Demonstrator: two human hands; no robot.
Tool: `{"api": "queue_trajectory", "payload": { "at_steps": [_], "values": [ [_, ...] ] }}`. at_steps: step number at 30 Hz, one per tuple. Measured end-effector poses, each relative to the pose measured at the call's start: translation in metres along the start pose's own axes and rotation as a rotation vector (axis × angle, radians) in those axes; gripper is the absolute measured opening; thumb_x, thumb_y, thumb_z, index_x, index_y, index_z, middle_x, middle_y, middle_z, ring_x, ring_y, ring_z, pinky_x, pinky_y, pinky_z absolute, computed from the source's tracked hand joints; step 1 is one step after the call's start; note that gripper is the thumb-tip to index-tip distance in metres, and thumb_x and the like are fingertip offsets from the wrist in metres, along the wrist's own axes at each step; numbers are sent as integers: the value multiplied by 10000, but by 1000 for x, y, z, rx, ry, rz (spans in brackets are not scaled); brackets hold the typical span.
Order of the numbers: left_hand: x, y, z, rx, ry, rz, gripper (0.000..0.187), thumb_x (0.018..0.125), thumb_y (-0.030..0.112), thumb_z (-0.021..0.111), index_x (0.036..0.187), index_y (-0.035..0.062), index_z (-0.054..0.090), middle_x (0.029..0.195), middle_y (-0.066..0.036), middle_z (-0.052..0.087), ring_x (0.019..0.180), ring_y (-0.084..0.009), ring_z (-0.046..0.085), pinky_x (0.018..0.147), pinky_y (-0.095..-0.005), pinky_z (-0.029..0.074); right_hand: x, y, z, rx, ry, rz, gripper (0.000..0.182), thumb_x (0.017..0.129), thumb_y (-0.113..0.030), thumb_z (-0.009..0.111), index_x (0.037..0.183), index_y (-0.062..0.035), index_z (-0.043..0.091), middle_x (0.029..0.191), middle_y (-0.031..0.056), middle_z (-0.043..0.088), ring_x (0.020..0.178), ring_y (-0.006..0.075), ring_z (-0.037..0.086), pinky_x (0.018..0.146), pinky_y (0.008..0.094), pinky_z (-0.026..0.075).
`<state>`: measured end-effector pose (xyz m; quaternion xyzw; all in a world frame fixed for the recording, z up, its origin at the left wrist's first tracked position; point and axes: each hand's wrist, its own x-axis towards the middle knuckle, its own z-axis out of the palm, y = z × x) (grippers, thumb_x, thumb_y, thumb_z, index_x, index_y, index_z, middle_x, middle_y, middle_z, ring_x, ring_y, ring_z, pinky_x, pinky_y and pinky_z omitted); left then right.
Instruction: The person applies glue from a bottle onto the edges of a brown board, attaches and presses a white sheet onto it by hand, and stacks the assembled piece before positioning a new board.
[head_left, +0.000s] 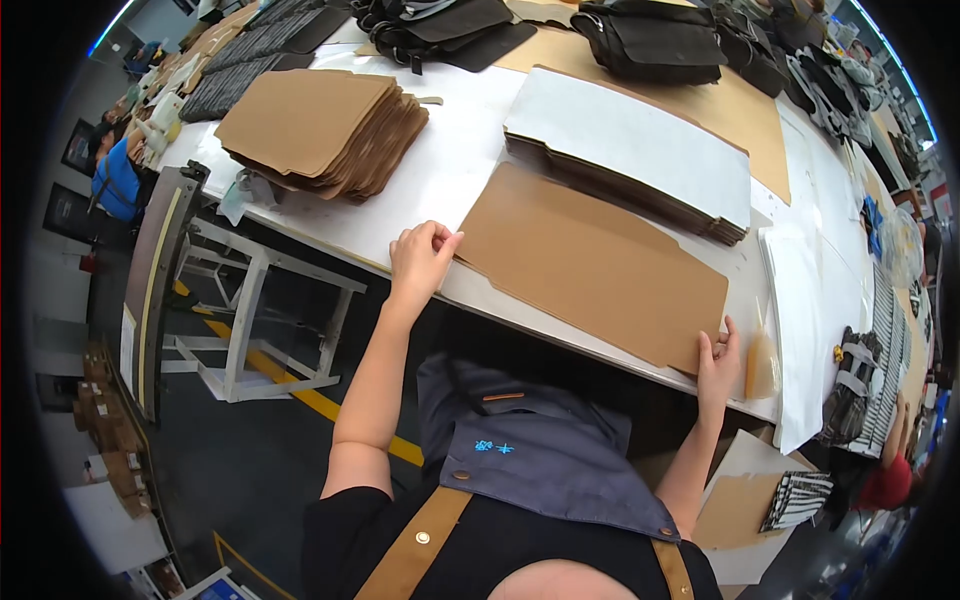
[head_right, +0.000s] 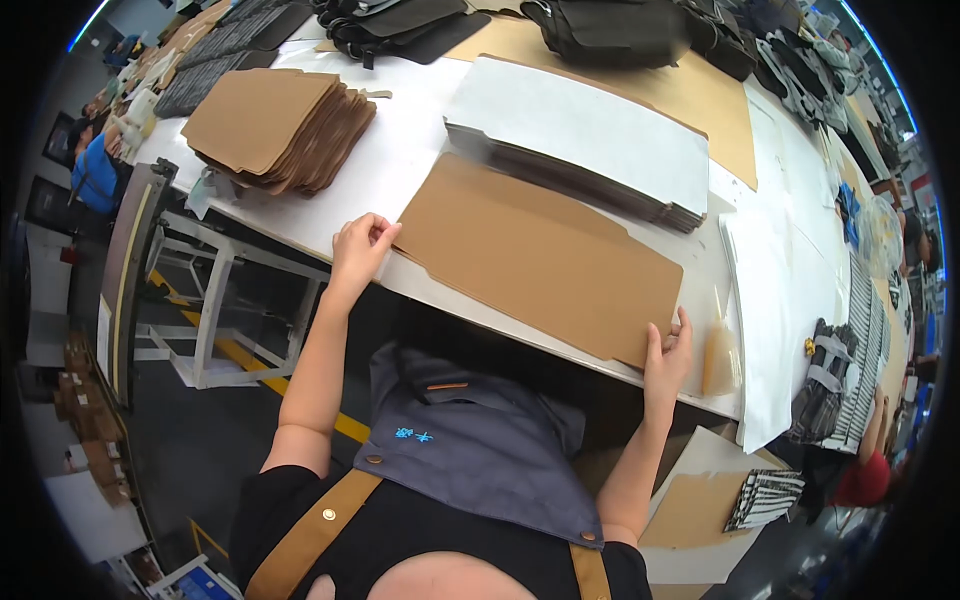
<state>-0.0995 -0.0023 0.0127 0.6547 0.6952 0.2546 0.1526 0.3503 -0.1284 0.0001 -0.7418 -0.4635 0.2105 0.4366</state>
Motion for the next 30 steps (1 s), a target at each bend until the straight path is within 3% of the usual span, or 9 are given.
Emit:
{"api": "queue_trajectory", "payload": {
  "at_steps": [2,9,16,20,26,30],
  "values": [
    [1,1,-1,67,-15,22,278,894,331,686,814,64,676,786,-58,673,818,-255,614,783,-409,409,-2,-5,-1,5,12,32,467,919,-66,678,1352,7,519,814,-7,519,639,50,443,567,218,381],
    [0,-7,3,128,-26,87,251,883,300,696,770,78,661,779,-45,630,804,-261,592,778,-424,382,-3,-14,-5,-114,-13,15,401,904,-51,682,1286,-7,568,742,2,489,640,91,448,584,257,400],
    [7,-14,4,21,-93,12,271,893,305,693,783,58,676,767,-47,639,777,-232,595,782,-398,385,-4,-16,-6,-219,-23,-18,395,913,-69,669,1283,13,557,750,39,497,667,141,463,629,300,431],
    [7,-12,3,-112,-93,-79,276,889,300,698,783,46,677,741,-53,659,736,-231,612,762,-386,397,-4,-15,-3,-257,-38,14,400,922,-80,660,1295,12,551,832,62,518,719,166,478,677,311,451],
    [3,-4,3,29,-38,-5,244,896,304,697,812,75,691,723,-29,646,781,-221,599,812,-390,379,-11,-12,0,-376,16,-109,412,935,-110,652,1321,-19,541,1071,101,529,764,199,494,733,325,465],
    [3,-15,7,-38,-16,-19,269,923,322,665,847,65,693,754,-46,667,789,-233,607,817,-396,383,-18,-40,0,-368,24,52,413,930,-102,657,1320,-30,542,1155,117,508,844,227,536,778,344,474]
  ]
}}
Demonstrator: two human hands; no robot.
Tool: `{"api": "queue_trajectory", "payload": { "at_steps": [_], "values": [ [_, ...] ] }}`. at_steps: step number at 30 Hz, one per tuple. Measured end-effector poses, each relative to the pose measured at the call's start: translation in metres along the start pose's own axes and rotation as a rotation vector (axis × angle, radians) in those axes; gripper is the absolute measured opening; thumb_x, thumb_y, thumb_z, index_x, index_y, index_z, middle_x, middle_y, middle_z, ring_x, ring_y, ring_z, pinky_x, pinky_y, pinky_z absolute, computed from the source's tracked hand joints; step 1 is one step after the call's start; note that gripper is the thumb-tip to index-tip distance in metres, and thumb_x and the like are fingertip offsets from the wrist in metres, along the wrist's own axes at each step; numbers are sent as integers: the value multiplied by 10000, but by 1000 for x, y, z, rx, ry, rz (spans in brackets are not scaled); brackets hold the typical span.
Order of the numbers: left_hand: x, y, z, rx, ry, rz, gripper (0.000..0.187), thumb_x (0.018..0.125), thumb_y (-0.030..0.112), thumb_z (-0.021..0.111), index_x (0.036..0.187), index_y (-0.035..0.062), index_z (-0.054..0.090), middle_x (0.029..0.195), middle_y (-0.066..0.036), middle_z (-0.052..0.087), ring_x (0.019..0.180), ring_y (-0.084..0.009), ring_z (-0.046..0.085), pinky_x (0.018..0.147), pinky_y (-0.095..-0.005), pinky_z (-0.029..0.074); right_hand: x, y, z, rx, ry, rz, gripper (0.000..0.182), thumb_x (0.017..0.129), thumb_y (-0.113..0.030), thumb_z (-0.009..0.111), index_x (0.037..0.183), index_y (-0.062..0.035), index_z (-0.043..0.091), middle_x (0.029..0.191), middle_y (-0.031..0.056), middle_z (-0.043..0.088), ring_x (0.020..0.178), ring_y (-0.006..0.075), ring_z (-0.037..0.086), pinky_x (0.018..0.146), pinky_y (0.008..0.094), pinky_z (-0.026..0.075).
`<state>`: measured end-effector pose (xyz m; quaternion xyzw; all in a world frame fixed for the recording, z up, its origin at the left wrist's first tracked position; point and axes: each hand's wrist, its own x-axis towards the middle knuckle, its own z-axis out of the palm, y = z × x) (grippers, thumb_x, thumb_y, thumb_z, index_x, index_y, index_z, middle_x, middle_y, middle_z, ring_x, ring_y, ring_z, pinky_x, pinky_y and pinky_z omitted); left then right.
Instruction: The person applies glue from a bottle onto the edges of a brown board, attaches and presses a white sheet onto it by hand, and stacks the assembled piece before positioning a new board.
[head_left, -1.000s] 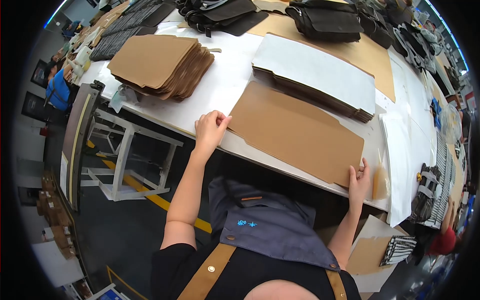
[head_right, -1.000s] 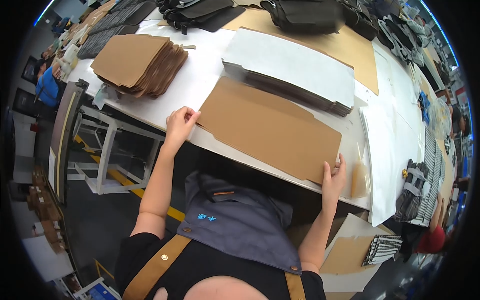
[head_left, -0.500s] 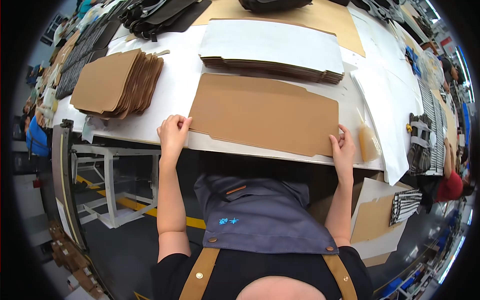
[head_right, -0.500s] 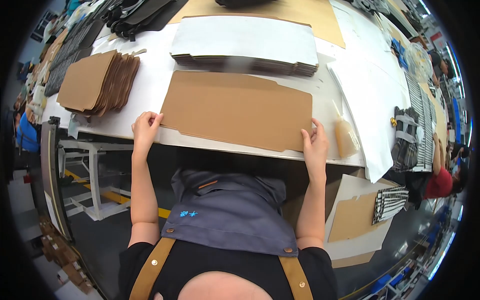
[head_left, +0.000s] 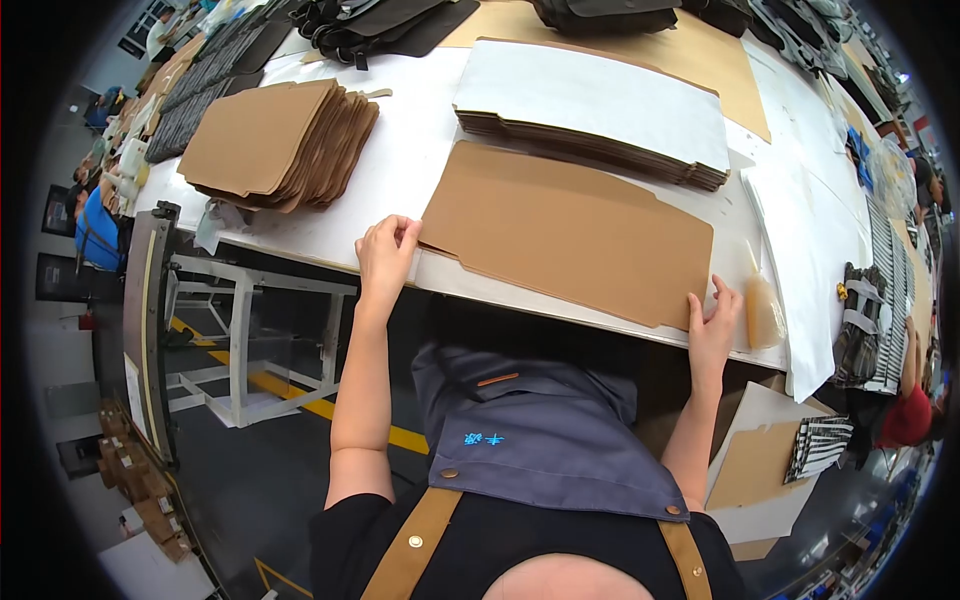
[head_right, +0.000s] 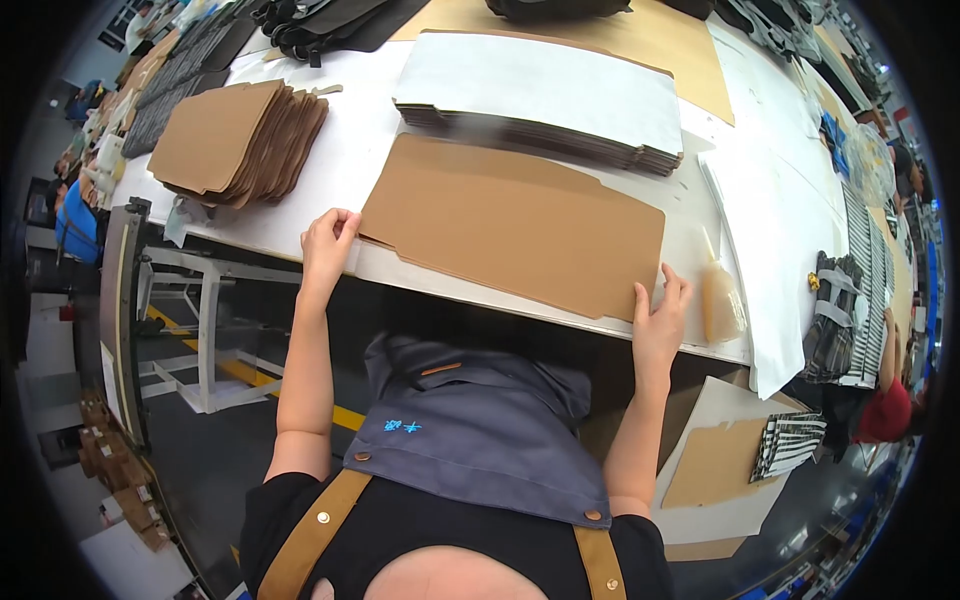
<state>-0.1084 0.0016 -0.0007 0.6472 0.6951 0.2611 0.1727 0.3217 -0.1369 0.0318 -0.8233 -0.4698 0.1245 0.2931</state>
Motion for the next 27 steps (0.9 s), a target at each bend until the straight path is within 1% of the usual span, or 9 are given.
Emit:
{"api": "queue_trajectory", "payload": {
  "at_steps": [2,5,8,11,14,17,26,27],
  "values": [
    [0,-5,2,-36,12,-7,286,927,331,657,841,60,694,766,-54,674,798,-237,613,816,-398,386,-3,-2,1,9,56,-28,399,922,-95,666,1300,-27,555,1170,123,506,920,255,559,824,356,476],
    [-3,2,-2,74,-31,35,297,933,330,646,827,56,694,773,-61,678,804,-237,618,815,-401,385,-5,1,15,14,126,-328,363,904,-78,680,1249,-18,585,1169,134,508,1031,296,557,895,371,463],
    [-4,12,-6,50,-56,-6,287,930,316,651,817,56,695,776,-56,678,794,-236,616,809,-402,380,-6,-8,18,81,74,-288,337,881,-65,695,1201,-6,608,1176,139,511,1082,314,537,939,387,443],
    [-4,13,-9,67,-98,-23,277,924,303,657,804,55,685,772,-47,672,777,-232,609,797,-394,373,-7,-5,19,-17,34,-356,336,870,-65,700,1189,-3,615,1174,142,513,1090,304,522,954,404,431],
    [-5,10,-5,90,-45,43,263,914,283,665,784,55,670,764,-41,665,768,-227,607,789,-386,368,-7,-6,18,-50,39,-374,339,861,-73,709,1180,-2,620,1170,136,514,1099,305,504,969,418,418],
    [-4,9,-6,86,-74,46,249,906,265,668,771,56,658,760,-40,662,775,-226,604,792,-386,368,-7,-5,16,-40,8,-332,336,868,-75,702,1191,-25,624,1215,142,513,1170,318,481,1014,411,405],
    [-6,1,-6,83,-57,126,205,883,235,672,778,59,654,784,-40,664,853,-245,591,823,-397,371,-5,-1,14,-34,8,-353,338,868,-100,709,1188,-29,626,1226,157,513,1175,331,482,1022,415,405],
    [-7,3,-6,102,-50,130,200,882,231,672,780,60,652,786,-40,662,854,-245,589,822,-396,371,-5,-2,14,-35,16,-365,341,865,-101,714,1185,-21,627,1214,151,516,1155,325,486,1006,414,411]
  ]
}}
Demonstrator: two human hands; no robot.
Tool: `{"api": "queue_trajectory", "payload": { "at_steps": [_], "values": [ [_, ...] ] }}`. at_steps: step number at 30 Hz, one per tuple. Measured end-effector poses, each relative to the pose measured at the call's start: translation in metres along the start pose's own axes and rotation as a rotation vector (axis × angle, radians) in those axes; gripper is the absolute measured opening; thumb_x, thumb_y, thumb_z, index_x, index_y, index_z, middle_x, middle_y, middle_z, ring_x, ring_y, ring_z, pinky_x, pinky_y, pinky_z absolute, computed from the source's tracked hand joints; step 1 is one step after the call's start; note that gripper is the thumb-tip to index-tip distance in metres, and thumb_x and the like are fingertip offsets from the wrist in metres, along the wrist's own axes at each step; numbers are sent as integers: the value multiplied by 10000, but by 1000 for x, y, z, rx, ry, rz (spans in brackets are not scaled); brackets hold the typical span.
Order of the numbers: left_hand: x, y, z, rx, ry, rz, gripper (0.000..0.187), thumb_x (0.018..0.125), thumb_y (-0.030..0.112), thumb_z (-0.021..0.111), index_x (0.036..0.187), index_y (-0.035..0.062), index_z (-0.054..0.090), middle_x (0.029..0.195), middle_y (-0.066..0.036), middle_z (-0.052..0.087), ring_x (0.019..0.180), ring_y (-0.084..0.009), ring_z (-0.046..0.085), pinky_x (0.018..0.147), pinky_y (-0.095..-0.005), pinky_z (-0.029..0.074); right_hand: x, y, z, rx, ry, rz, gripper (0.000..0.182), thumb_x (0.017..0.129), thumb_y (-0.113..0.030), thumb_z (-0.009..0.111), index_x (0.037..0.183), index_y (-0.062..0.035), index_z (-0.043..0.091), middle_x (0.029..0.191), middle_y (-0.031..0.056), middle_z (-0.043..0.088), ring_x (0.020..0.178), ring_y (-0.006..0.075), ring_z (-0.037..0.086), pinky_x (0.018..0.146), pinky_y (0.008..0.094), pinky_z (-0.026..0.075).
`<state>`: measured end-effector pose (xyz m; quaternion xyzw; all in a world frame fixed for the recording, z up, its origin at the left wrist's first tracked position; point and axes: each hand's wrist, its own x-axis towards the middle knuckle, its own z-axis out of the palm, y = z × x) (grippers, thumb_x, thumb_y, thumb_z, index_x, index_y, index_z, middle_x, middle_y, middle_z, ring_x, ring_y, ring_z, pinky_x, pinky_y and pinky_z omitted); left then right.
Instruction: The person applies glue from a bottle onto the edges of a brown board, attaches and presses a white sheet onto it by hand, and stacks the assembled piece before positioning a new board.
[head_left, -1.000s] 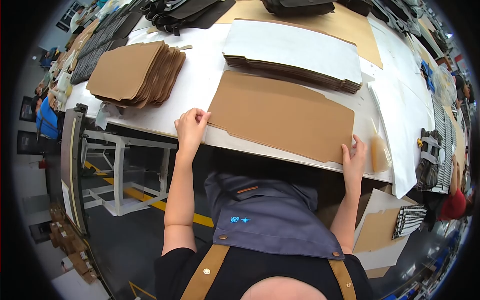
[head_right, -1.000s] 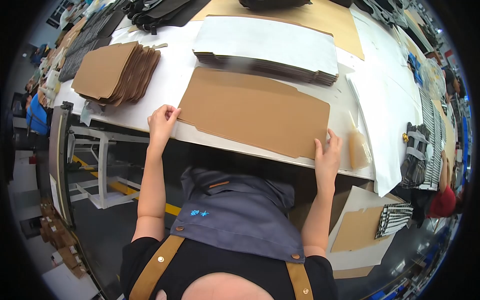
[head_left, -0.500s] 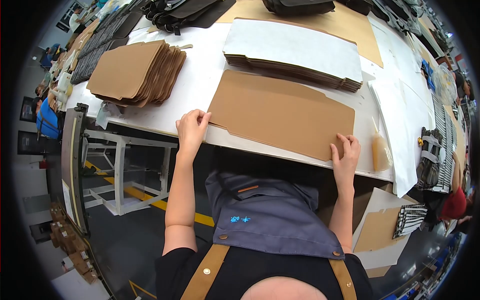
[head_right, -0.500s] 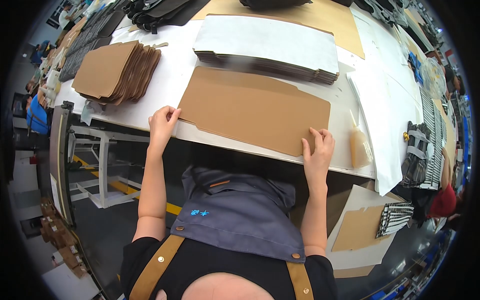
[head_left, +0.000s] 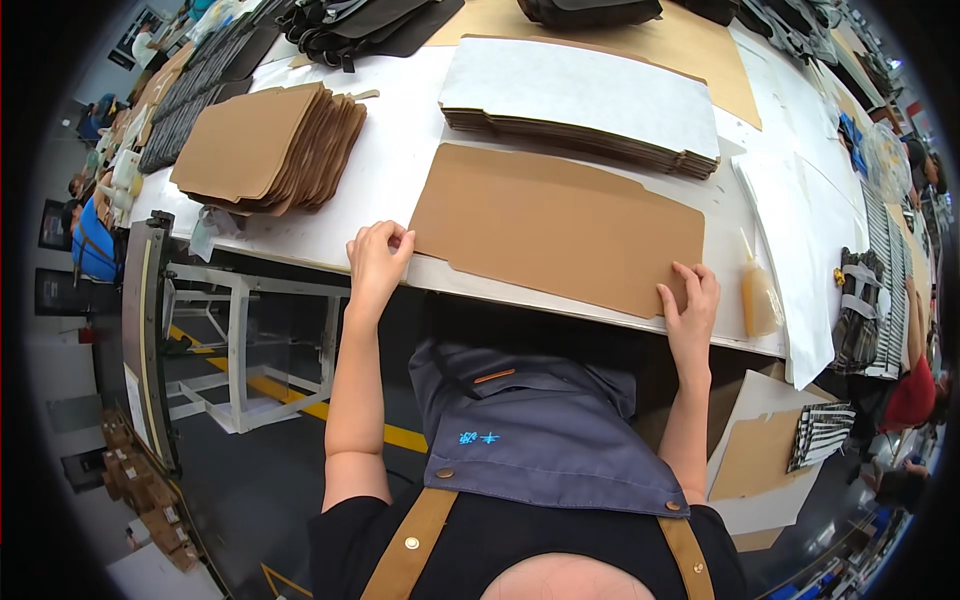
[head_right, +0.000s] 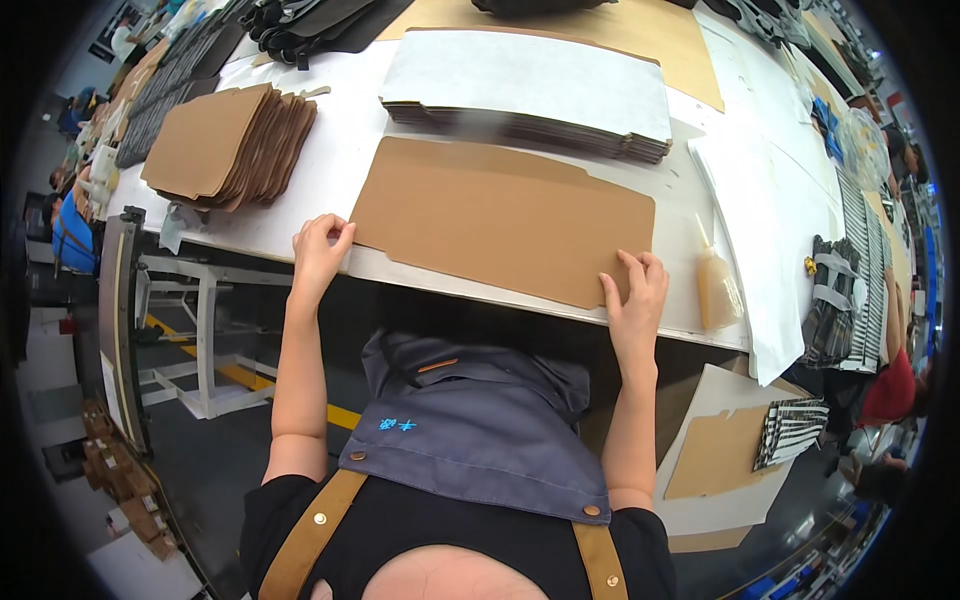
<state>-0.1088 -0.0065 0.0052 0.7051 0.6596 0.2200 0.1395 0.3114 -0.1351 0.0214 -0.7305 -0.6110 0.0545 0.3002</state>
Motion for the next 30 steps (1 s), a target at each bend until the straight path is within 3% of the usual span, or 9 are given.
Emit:
{"api": "queue_trajectory", "payload": {
  "at_steps": [12,21,30],
  "values": [
    [-1,7,-2,79,16,39,195,861,207,699,751,71,612,767,-37,623,823,-245,570,804,-394,366,0,-1,0,-10,20,-16,366,842,-109,740,1180,-21,630,1180,138,527,1104,317,499,966,418,424],
    [-2,8,-4,110,-20,-2,171,885,232,697,860,69,652,812,-37,643,857,-224,589,849,-392,373,-2,2,-13,8,-27,-25,328,822,-92,745,1126,-25,641,1156,126,554,1087,316,510,948,425,423],
    [2,7,-5,65,-54,-29,192,888,235,697,841,56,647,806,-47,645,813,-232,591,816,-394,391,-14,16,-34,-14,-27,-251,169,803,-53,725,961,-32,669,1041,83,641,1014,280,596,914,400,443]
  ]
}}
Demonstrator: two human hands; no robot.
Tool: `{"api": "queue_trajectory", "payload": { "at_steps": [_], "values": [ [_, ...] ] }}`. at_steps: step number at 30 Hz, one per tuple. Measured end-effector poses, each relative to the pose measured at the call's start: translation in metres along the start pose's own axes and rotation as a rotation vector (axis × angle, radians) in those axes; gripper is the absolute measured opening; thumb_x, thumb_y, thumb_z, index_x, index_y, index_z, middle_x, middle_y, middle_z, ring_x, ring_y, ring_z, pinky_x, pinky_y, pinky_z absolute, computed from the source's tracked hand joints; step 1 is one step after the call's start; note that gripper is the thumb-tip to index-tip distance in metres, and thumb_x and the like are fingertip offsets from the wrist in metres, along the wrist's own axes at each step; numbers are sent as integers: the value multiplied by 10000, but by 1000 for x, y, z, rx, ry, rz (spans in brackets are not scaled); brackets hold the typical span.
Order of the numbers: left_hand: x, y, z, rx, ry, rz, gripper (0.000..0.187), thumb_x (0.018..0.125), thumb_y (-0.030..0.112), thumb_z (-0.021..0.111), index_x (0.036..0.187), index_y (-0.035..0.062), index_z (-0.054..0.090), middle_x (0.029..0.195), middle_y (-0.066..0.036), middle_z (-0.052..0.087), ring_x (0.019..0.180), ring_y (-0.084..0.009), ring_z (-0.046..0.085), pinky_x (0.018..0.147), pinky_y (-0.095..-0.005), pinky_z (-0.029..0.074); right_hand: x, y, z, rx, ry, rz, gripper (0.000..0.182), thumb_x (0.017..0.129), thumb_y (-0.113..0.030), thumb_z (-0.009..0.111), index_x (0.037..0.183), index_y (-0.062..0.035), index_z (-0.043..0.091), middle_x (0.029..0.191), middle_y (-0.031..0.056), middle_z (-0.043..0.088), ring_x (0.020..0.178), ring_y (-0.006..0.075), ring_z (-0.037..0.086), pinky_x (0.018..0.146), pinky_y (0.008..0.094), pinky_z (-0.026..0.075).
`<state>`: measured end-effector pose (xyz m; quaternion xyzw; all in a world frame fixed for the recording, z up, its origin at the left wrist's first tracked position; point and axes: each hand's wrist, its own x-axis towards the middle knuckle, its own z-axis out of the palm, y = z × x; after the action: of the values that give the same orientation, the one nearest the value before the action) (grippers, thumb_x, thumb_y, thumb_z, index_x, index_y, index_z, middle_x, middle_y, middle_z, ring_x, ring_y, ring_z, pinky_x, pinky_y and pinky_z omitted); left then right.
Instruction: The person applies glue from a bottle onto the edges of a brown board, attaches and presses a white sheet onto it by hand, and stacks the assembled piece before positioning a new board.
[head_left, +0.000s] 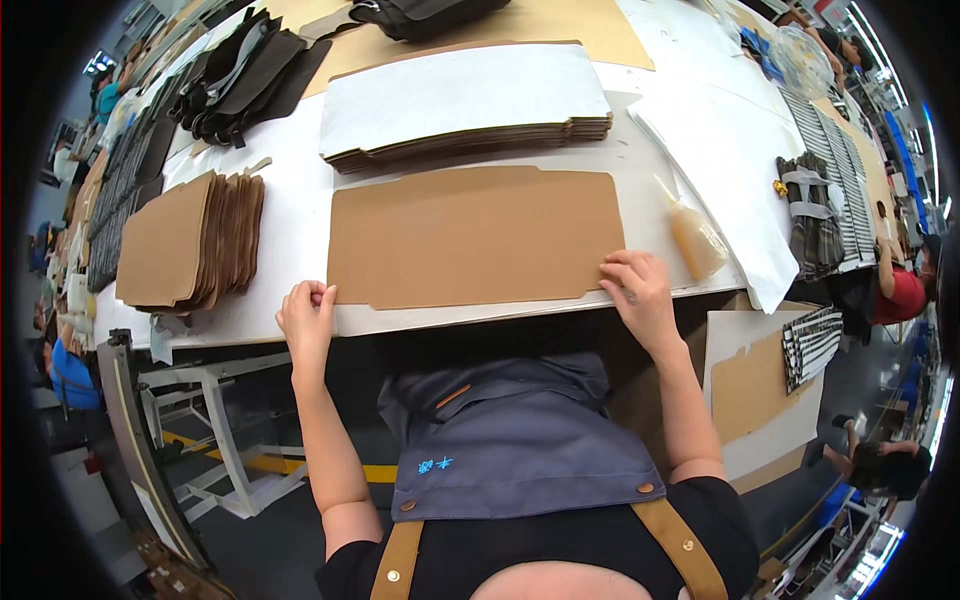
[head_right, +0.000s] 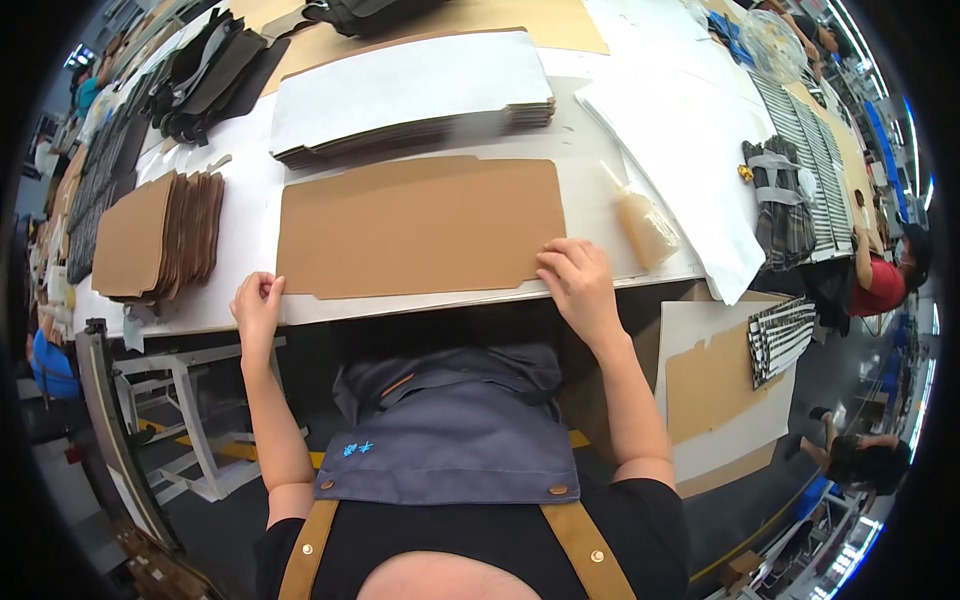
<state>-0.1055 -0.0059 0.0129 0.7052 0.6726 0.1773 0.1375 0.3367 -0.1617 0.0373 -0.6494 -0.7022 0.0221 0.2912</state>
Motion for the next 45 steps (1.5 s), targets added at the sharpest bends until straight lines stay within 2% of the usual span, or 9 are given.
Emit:
{"api": "queue_trajectory", "payload": {
  "at_steps": [6,15,24,36,45],
  "values": [
    [0,-1,1,-29,2,-2,209,890,237,701,840,42,645,803,-49,649,786,-226,590,795,-389,402,-4,6,1,-49,-29,-158,122,796,-67,731,877,-44,642,1033,65,637,986,247,609,911,394,444],
    [0,-3,1,-23,9,18,202,887,229,710,841,43,642,802,-45,644,785,-218,581,778,-381,417,1,3,-2,-190,-94,-300,118,809,-79,695,896,-60,618,1036,47,620,986,197,610,1007,404,389],
    [0,-4,1,-43,16,25,200,885,223,712,843,41,642,788,-43,634,775,-211,573,766,-372,428,0,-1,2,-325,-109,-327,160,759,-49,669,911,-40,622,1047,46,616,1017,175,613,1042,416,344],
    [-2,-4,4,-44,34,32,206,893,228,705,843,39,641,788,-39,623,782,-213,564,771,-373,418,-5,6,8,-304,-52,-357,170,749,-67,689,903,-53,618,1051,44,628,1027,166,616,1031,427,337],
    [-3,0,5,-17,53,19,207,905,242,695,848,49,647,797,-34,621,806,-219,562,798,-377,398,-8,0,7,-366,-76,-357,92,801,-59,645,885,-22,645,1059,56,641,1032,166,621,1033,424,323]
  ]
}}
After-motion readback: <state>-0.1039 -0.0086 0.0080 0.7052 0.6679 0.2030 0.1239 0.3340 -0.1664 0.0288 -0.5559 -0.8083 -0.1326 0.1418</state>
